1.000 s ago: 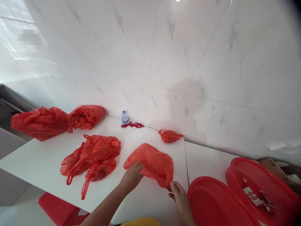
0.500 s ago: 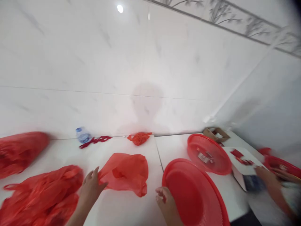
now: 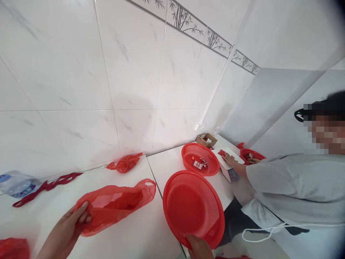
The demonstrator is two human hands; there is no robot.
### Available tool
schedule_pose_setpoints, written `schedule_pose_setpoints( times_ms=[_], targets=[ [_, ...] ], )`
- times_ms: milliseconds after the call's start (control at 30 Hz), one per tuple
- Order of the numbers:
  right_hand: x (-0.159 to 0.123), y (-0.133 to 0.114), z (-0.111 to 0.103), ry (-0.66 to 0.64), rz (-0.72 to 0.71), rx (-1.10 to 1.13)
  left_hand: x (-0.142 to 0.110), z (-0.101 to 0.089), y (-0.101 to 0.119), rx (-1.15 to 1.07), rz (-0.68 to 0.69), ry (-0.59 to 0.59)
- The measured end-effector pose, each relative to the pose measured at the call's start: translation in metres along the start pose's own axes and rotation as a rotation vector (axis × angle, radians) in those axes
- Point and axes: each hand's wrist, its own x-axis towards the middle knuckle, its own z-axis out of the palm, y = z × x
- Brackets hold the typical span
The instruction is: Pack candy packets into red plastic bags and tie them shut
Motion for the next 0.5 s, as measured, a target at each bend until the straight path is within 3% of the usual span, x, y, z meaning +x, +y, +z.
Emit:
schedule_pose_setpoints(
  times_ms=[100,233,367,500],
  targets=[
    [-0.002,-0.007,-0.02,0.02,0.015,0.059,-0.011,0.012,0.003,-0.116,0.029,0.01],
    [0.006,-0.046,-0.023,-0.002,-0.166,0.181,-0.036,0.031,0.0,-0.165,0.101,-0.027],
    [0.009,-0.131,-0.013,-0.057,-0.421,0.311,-0.058,0.039,-0.002,-0.079,0.122,-0.102],
    [0.012,-0.216,0.005,-0.255,-0.635,0.421,-0.083,0.04,-0.003,0.002,0.126,-0.186]
  ],
)
